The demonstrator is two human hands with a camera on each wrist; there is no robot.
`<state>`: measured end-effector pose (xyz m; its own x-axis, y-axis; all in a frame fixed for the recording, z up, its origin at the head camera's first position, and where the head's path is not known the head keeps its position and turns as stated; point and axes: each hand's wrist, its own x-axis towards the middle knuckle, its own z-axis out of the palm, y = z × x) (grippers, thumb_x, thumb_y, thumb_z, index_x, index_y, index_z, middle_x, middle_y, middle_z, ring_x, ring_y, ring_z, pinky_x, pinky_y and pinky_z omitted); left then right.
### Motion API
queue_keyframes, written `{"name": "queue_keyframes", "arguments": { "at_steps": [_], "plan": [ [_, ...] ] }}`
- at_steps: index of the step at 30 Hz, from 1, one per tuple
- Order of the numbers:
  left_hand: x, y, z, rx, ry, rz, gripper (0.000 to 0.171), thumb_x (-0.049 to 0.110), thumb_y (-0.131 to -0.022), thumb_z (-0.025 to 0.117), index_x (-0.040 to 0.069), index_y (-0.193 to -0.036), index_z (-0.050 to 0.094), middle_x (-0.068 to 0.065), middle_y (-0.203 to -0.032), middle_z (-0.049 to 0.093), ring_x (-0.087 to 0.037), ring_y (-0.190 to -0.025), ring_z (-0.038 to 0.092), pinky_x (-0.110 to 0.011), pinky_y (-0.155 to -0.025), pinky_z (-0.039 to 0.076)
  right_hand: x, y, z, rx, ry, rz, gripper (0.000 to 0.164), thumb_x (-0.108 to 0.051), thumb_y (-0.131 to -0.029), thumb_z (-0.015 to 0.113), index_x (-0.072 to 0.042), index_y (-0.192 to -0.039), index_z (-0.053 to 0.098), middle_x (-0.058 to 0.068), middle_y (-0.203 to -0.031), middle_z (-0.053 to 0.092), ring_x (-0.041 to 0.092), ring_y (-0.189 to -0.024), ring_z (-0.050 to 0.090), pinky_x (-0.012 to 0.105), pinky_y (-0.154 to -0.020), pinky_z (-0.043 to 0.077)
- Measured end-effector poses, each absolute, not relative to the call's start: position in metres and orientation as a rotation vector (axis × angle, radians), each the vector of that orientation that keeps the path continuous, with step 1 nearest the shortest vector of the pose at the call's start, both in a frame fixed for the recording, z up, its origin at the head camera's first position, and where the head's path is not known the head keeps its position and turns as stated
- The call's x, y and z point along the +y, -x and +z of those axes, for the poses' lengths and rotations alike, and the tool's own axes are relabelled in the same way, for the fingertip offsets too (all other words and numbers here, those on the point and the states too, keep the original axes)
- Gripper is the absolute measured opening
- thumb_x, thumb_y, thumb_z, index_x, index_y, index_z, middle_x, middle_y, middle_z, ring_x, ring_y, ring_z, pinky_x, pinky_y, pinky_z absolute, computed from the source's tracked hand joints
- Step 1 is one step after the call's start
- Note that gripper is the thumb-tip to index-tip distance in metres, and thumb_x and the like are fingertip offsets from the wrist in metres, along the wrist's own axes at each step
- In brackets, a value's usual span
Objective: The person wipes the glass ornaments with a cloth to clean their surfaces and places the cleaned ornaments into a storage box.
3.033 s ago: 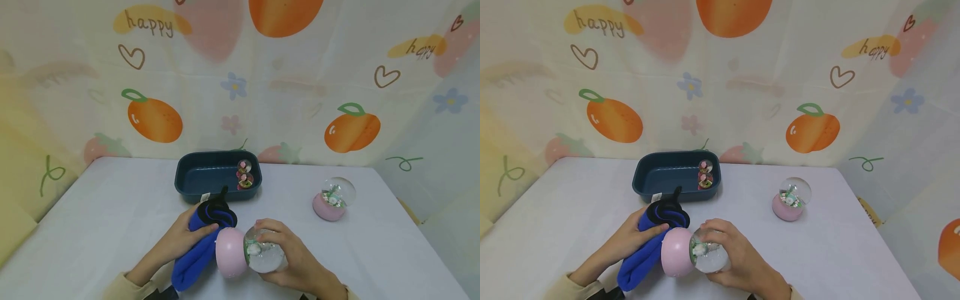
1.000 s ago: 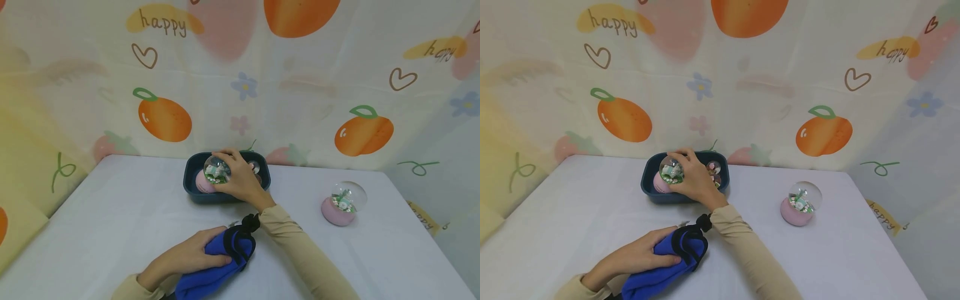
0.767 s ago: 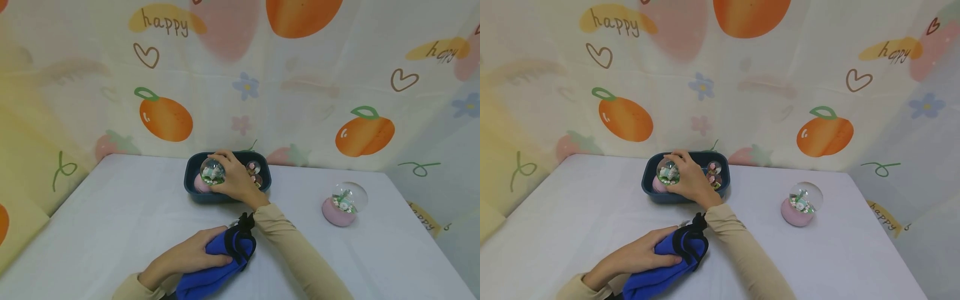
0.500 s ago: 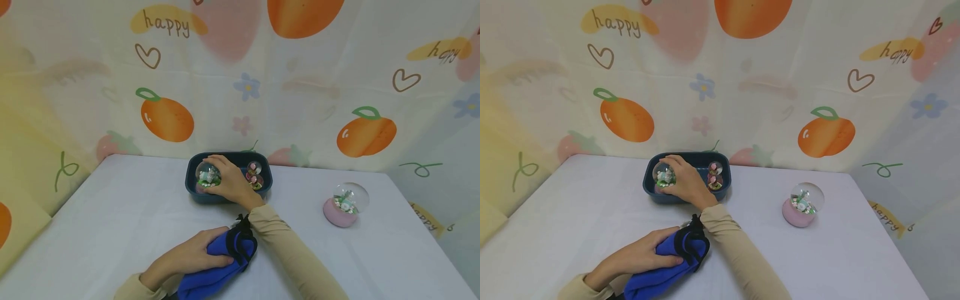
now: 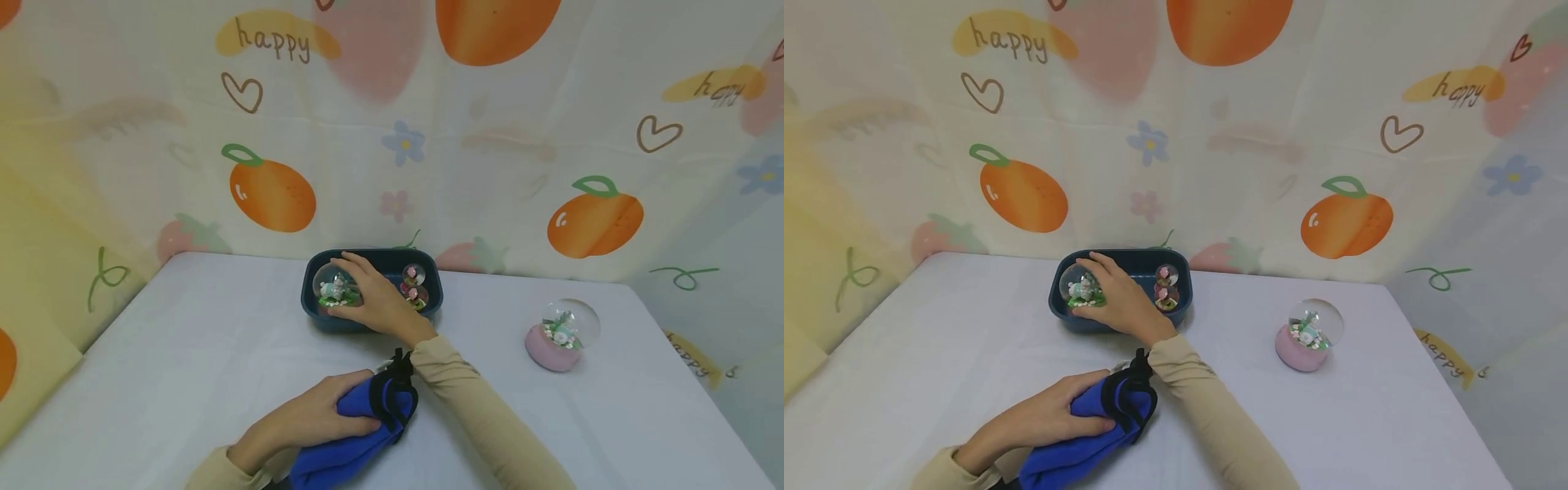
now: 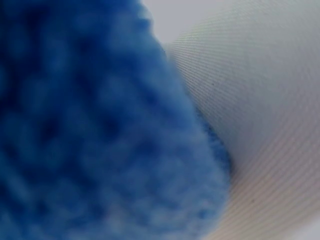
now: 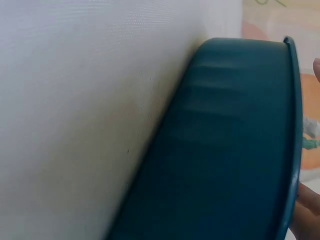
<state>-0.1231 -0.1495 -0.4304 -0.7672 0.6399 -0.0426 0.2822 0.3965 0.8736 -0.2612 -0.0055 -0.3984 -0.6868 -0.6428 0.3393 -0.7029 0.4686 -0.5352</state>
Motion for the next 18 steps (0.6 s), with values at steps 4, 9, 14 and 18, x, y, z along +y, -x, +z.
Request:
{"name": "queue_keyframes", "arguments": {
  "at_steps": [4, 9, 14, 18],
  "plan": [
    [-0.149, 0.124, -0.431, 2.289, -0.793, 1.326, 0.030, 0.038, -0.093, 0.067, 0.033, -0.121, 0.057, 0.012, -0.113, 0.066, -0.008, -0.103, 0.060, -0.027, -0.088, 0.046, 0.005, 0.257, -0.398, -2.613, -1.189, 1.008, 0.075, -0.036, -0.087, 0.077, -0.020, -0.150, 0.040, 0.010, -0.158, 0.034, 0.028, -0.137, 0.048, 0.045, -0.105, 0.047],
    [-0.149, 0.124, -0.429, 2.293, -0.794, 1.322, 0.030, 0.038, -0.093, 0.067, 0.031, -0.121, 0.058, 0.010, -0.113, 0.066, -0.009, -0.102, 0.059, -0.027, -0.087, 0.046, 0.019, 0.252, -0.400, -2.597, -1.181, 0.999, 0.072, -0.037, -0.087, 0.076, -0.016, -0.148, 0.044, 0.011, -0.155, 0.039, 0.026, -0.138, 0.046, 0.042, -0.107, 0.046],
    [-0.149, 0.123, -0.427, 2.290, -0.796, 1.323, 0.031, 0.038, -0.093, 0.066, 0.028, -0.122, 0.058, 0.008, -0.113, 0.066, -0.009, -0.102, 0.059, -0.026, -0.086, 0.046, 0.034, 0.241, -0.399, -2.575, -1.161, 1.007, 0.070, -0.036, -0.086, 0.077, -0.013, -0.145, 0.047, 0.007, -0.150, 0.044, 0.024, -0.139, 0.045, 0.042, -0.109, 0.044],
    [-0.147, 0.124, -0.427, 2.293, -0.786, 1.319, 0.034, 0.038, -0.093, 0.067, 0.028, -0.124, 0.058, 0.009, -0.116, 0.066, -0.010, -0.105, 0.059, -0.028, -0.089, 0.046, 0.048, 0.230, -0.397, -2.567, -1.126, 1.042, 0.067, -0.034, -0.086, 0.077, -0.012, -0.143, 0.049, 0.008, -0.147, 0.047, 0.024, -0.137, 0.046, 0.044, -0.107, 0.046]
  ]
}}
